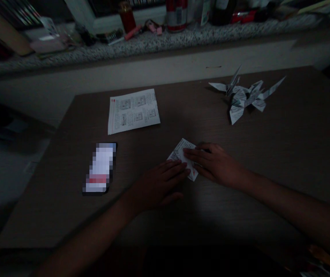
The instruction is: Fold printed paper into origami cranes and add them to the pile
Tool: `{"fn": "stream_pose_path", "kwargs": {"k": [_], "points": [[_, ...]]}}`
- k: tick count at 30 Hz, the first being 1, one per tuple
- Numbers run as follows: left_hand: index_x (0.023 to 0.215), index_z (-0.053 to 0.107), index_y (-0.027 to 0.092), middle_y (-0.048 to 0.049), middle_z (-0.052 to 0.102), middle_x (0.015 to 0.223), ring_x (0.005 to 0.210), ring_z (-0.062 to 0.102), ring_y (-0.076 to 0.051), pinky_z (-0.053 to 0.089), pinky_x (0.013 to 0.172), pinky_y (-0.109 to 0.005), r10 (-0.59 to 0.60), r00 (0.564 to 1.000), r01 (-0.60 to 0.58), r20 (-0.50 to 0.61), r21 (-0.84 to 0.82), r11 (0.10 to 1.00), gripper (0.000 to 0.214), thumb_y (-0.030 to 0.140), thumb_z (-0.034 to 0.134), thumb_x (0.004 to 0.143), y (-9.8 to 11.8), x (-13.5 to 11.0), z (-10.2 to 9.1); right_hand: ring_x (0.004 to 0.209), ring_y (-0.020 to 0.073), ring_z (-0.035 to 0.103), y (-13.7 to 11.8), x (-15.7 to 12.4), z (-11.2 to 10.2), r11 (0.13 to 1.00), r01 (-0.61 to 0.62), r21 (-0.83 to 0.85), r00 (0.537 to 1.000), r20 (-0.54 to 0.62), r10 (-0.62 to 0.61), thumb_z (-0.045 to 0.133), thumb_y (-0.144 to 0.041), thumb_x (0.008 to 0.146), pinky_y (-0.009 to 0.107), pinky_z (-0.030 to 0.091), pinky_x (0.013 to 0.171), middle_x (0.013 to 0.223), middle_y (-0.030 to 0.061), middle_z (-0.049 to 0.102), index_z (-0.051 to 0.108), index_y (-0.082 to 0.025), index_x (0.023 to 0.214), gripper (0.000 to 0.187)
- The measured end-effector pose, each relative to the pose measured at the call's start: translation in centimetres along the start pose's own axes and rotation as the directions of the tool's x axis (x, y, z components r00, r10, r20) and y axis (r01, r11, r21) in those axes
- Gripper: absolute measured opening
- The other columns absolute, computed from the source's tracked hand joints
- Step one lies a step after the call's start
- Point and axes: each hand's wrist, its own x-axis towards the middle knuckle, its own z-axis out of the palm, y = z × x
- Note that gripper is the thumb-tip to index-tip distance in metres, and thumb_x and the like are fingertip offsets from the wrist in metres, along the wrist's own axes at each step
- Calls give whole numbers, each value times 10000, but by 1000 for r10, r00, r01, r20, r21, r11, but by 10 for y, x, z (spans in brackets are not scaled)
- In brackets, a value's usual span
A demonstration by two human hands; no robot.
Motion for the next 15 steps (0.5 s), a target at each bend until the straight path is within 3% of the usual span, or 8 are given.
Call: {"fn": "stream_pose_path", "kwargs": {"k": [15], "points": [[1587,393,189,-153,437,1618,1502,407,-336,398,1211,-517,25,999,-25,47,4,1000,657,554,486,1049,12,2,-1,1227,317,553,0,0,1,1000,4,-14,1000,1,-4,555,-277,1032,516,488,1005,1495,72,617,587,-207,1462,437]]}}
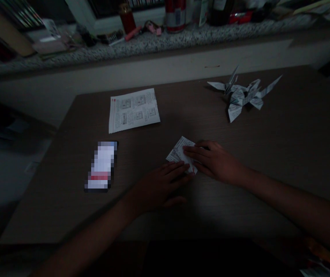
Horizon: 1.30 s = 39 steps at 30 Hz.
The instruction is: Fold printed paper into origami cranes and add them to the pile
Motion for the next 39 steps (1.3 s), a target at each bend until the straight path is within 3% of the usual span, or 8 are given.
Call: {"fn": "stream_pose_path", "kwargs": {"k": [11,22,29,35,39], "points": [[1582,409,274,-110,420,1637,1530,369,-316,353,1235,-531,3,1000,-3,-15,-27,1000,609,547,505,1046,-1,-1,2,1218,333,554,2,-1,2,1000,12,-4,1000,-4,-12,534,-291,1041,532,493,994,1500,70,612,591,-189,1455,430],[1600,370,220,-100,429,1635,1518,388,-288,298,1265,-498,-10,1000,10,-13,-12,1000,651,559,478,1055,-3,0,3,1222,336,557,0,0,0,1000,-8,-3,1000,18,8,527,-286,1039,532,490,992,1502,62,610,580,-220,1472,441],[1586,393,274,-104,424,1636,1504,404,-314,349,1220,-526,13,1000,-13,-11,-41,999,639,573,513,1035,-6,1,0,1236,329,540,0,0,0,1000,-16,14,999,30,15,496,-282,1055,533,485,1005,1521,59,593,578,-205,1469,430],[1531,440,155,-170,497,1561,1401,519,-301,481,1123,-473,-61,994,52,-87,-101,994,572,485,476,1065,-16,3,-4,1274,340,522,-7,-1,-4,995,-76,72,997,37,73,526,-363,1039,540,477,1031,1503,83,605,498,-197,1537,526],[1477,527,179,-150,527,1536,1425,489,-315,424,1171,-529,-67,990,65,-122,-16,998,491,456,451,1079,-19,1,-5,1275,347,516,-13,0,-4,990,-108,88,994,32,105,613,-419,983,551,477,1038,1504,89,601,494,-188,1537,612]]}}
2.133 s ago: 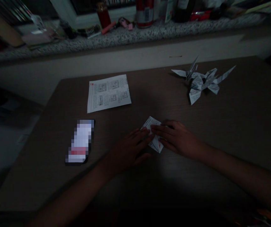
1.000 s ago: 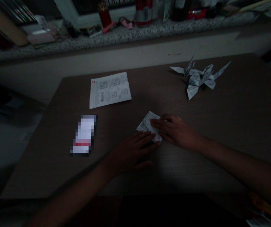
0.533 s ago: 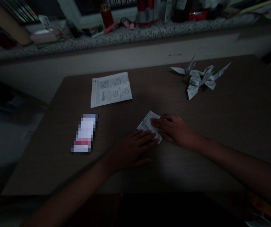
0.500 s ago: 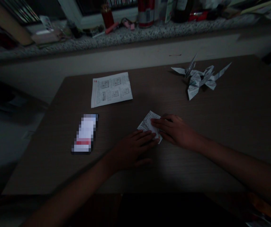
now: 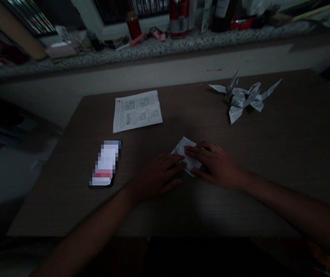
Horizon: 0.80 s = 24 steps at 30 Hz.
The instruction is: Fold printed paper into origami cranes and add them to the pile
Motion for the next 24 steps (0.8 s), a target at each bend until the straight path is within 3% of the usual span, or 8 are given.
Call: {"fn": "stream_pose_path", "kwargs": {"k": [13,19,24], "points": [[1542,478,249,-45,498,1594,1490,434,-235,296,1262,-483,-37,998,35,57,35,999,473,408,426,1099,-10,-2,-1,1272,357,534,-4,0,5,1000,-13,-22,999,-33,13,642,-429,959,560,481,1028,1505,106,598,527,-185,1504,609],[1577,427,286,-3,446,1628,1550,336,-225,240,1281,-516,-176,984,173,33,86,981,470,329,315,1123,-17,0,-2,1279,378,536,-3,-1,5,1000,-18,-14,999,-39,17,661,-419,943,581,487,1006,1484,121,614,534,-208,1503,612],[1554,469,261,-23,439,1634,1526,377,-232,307,1255,-496,-272,961,275,-38,118,954,459,328,320,1125,-18,3,0,1274,373,529,-3,-1,5,1000,-6,-30,1000,-26,5,658,-414,948,566,485,1013,1513,118,590,543,-170,1490,605]]}}
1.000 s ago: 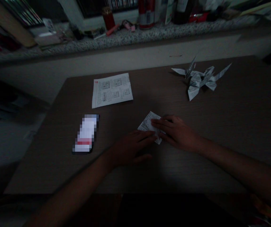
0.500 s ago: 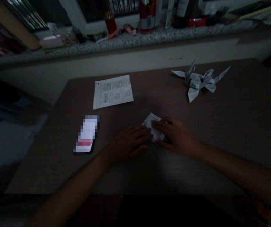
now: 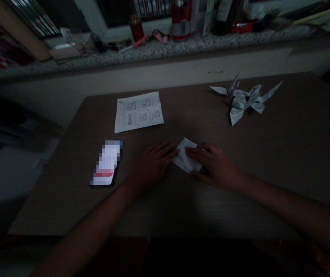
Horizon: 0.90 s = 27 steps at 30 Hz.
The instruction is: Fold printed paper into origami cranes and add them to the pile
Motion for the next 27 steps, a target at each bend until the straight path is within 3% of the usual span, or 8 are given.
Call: {"fn": "stream_pose_path", "kwargs": {"k": [6,13,16,19,27], "points": [[1527,493,153,-91,510,1579,1479,443,-242,408,1202,-465,-29,999,29,-35,-3,1000,464,286,314,1120,7,4,4,1264,366,529,1,1,1,1000,-2,-4,1000,-10,2,659,-423,949,571,477,1013,1521,116,583,534,-175,1500,617],[1501,511,120,-137,545,1537,1431,501,-272,452,1161,-479,-28,996,29,-81,16,999,464,296,316,1118,6,7,9,1279,368,528,1,1,1,1000,-5,-1,1000,-7,5,660,-424,947,569,464,1034,1536,105,569,522,-203,1512,622],[1525,480,146,-142,511,1564,1443,485,-284,437,1173,-500,37,993,-36,-114,10,999,475,349,364,1112,6,3,5,1285,377,529,1,1,2,1000,-6,4,1000,-17,6,664,-426,942,585,471,1022,1535,122,563,526,-225,1509,618],[1512,512,229,-100,462,1610,1493,423,-289,353,1236,-530,227,974,-227,-18,-19,974,460,404,424,1096,8,-2,1,1288,383,538,2,1,3,1000,-10,13,1000,-26,10,667,-447,938,600,472,1022,1514,148,567,540,-235,1497,611],[1535,485,246,-118,477,1592,1504,399,-309,340,1237,-557,241,970,-239,32,-59,969,528,497,465,1071,15,-5,1,1323,357,544,3,-1,3,999,-15,51,999,-43,17,657,-441,955,580,471,1068,1486,140,590,553,-217,1461,563]]}}
